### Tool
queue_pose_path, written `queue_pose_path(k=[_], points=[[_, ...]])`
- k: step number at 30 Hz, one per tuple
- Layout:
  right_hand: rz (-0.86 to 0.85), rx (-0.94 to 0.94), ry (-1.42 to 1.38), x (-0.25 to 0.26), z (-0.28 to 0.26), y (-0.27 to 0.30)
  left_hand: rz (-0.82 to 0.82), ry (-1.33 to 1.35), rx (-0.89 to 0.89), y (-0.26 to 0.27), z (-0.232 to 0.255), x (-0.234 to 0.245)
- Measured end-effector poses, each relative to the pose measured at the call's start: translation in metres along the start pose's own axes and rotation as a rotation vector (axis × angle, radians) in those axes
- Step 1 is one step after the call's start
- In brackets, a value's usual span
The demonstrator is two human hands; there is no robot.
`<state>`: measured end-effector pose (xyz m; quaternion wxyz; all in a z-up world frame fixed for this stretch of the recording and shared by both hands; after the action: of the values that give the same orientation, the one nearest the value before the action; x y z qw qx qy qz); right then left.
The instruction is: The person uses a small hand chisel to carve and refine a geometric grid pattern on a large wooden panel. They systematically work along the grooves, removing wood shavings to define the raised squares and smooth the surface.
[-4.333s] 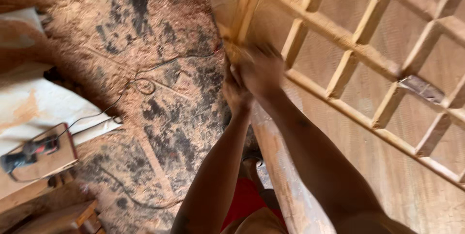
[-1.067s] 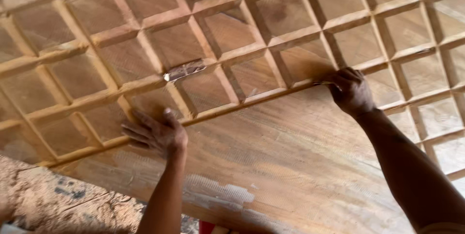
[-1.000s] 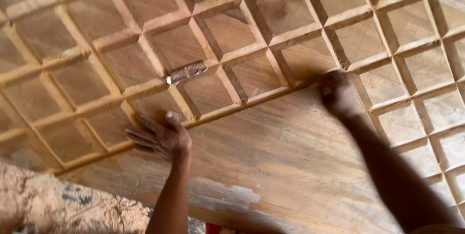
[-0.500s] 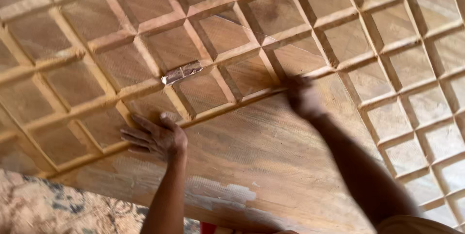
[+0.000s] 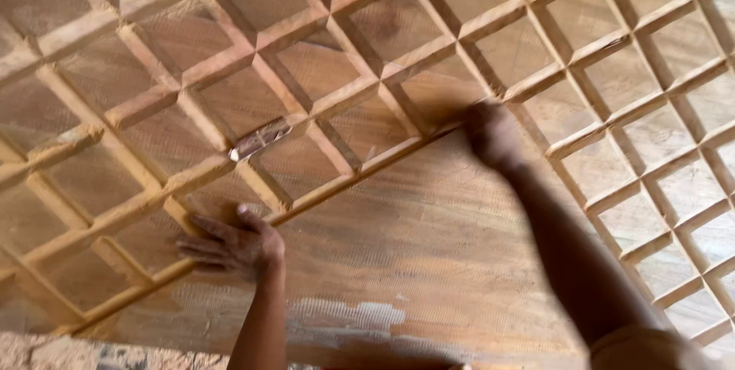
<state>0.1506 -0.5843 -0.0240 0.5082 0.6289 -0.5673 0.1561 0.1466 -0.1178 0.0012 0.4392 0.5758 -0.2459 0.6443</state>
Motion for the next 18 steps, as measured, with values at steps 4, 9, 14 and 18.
queue_pose_path(k=[4, 9, 14, 18], points=[[-0.050, -0.125, -0.108, -0.094, -0.074, 0.026, 0.020, 0.019, 0.033, 0.011, 0.002, 0.015], [0.150, 0.111, 0.188, -0.003, 0.013, -0.007, 0.045, -0.019, -0.004, 0.006, 0.003, 0.012], [0.350, -0.222, 0.690, 0.210, 0.168, -0.002, 0.047, 0.070, -0.026, 0.012, 0.005, 0.008], [0.793, -0.291, 0.144, 0.252, 0.236, 0.082, 0.074, 0.084, -0.064, 0.007, 0.004, 0.008]])
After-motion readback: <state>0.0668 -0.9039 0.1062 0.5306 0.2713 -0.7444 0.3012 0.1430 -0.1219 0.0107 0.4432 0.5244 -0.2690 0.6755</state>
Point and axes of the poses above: each hand's wrist, its own y-axis away from the middle knuckle, its own x-axis out of the back of the hand, z = x × y, the point moved 10 cm from there along -y, towards the middle knuckle, and after that the axes turned 9 degrees about -x, right-handed, at the moved point
